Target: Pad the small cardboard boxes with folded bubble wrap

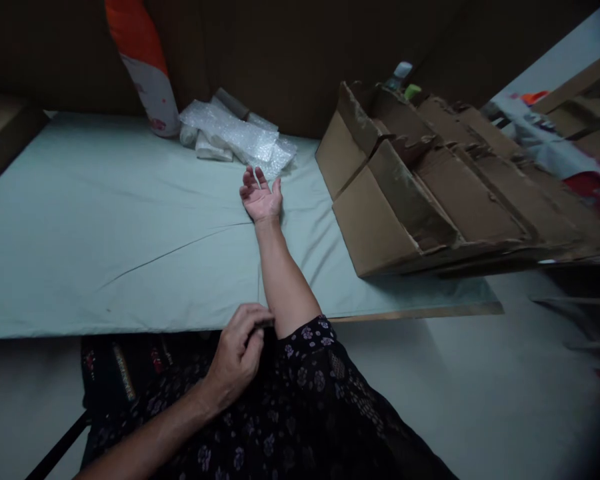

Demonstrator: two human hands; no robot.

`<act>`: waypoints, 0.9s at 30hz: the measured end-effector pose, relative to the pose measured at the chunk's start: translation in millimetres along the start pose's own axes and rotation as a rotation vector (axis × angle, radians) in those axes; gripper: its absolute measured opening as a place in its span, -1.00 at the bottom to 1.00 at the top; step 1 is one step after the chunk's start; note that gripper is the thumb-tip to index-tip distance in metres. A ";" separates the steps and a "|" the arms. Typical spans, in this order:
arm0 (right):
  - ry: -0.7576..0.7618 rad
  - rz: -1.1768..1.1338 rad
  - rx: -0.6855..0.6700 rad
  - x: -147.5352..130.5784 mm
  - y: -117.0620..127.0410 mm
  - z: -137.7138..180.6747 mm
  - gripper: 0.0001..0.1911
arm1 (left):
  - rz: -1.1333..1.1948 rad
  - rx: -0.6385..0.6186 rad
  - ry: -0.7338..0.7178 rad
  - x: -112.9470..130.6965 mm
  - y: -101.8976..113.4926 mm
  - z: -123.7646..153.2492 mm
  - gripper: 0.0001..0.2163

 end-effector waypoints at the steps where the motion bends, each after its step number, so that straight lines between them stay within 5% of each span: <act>1: 0.004 0.005 -0.010 0.1 0.0 -0.7 -0.37 | -0.002 0.027 0.025 -4.4 0.7 -4.8 -0.61; 6: 0.008 -0.001 -0.011 -0.3 2.3 0.8 -0.38 | -0.019 0.012 0.045 -14.0 -9.2 -20.4 -0.49; 12: -0.002 -0.006 -0.021 0.3 3.2 -0.4 -0.38 | 0.049 0.003 -0.018 -7.7 -4.4 0.9 -0.58; 16: -0.014 -0.026 -0.013 0.1 1.4 1.5 -0.38 | -0.032 0.038 0.008 -11.6 -4.9 4.0 -0.47; 22: -0.035 -0.002 0.053 -1.1 -4.3 15.7 -0.39 | -0.147 0.008 -0.133 2.8 -9.7 10.4 -0.53; 27: 0.021 0.354 0.087 -1.6 -19.4 32.2 -0.47 | -0.189 0.042 -0.157 6.6 -9.9 8.6 -0.51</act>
Point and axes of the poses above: each hand's wrist, its own z-axis away from the middle knuckle, its own y-axis out of the back of the hand, x = y × z, the point moved 9 cm from there along -z, towards the middle knuckle, and after that the axes turned 7 degrees about x, right-handed, at the moved point
